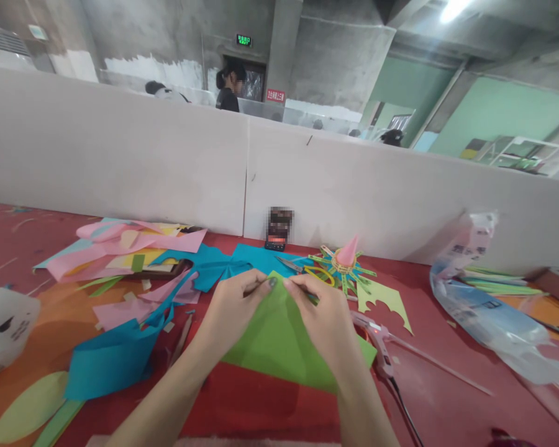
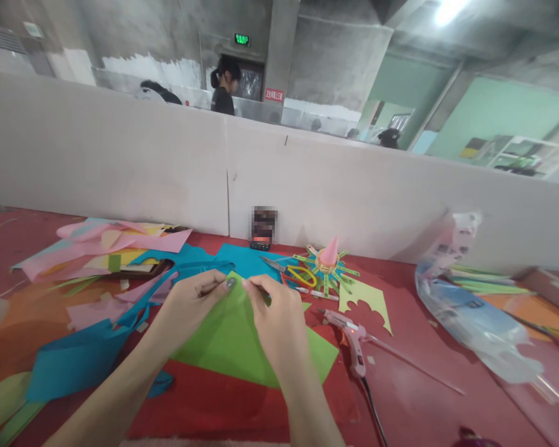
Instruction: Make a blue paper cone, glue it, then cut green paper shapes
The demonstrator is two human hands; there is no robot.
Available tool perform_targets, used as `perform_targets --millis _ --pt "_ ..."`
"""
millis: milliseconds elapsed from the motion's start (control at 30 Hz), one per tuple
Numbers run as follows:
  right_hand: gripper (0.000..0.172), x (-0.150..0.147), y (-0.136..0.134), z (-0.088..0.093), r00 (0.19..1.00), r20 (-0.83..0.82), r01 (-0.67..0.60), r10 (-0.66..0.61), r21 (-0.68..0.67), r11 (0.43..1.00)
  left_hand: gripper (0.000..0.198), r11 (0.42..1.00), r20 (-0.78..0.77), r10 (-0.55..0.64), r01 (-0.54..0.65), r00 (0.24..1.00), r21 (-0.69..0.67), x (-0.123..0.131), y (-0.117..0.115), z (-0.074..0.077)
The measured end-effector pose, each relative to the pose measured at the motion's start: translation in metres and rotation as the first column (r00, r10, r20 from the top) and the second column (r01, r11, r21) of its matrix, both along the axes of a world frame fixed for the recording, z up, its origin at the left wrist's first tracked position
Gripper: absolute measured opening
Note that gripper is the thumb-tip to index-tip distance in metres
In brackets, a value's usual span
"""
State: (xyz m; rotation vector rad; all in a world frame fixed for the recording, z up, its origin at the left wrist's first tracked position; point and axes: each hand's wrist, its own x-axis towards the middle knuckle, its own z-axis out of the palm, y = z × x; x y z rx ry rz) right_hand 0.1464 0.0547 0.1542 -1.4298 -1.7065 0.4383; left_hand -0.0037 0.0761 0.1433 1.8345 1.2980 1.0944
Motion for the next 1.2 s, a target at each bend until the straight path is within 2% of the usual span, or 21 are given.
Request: perform_targets --millis 400,867,1033,1200 --pt "0.032 0.0003 0.0007 0.0005 1.0 -0.002 0.018 -0.018 -0.02 1.0 0.031 1.0 0.005 -0.018 0.018 1.0 0.011 -0.0005 0.0023 -0.0053" --pt "0.032 0.0014 0.0023 -0.0011 1.0 -0.013 0.005 -0.006 -0.024 1.0 0.032 1.0 -0.008 0.0 0.0 1.0 0.009 0.0005 0.001 -0.0038" --pt "0.03 0.0027 0.0027 -0.0004 0.999 0.02 -0.038 0.039 -0.036 0.999 0.029 1.0 -0.027 0.012 -0.011 1.0 0.022 0.0001 0.0016 -0.0062" --pt "0.032 0.0068 0.0042 0.0017 0.989 0.06 -0.132 0.135 -0.057 0.99 0.028 1.0 -0.033 -0.015 0.015 0.999 0.0 0.002 0.0022 -0.0084"
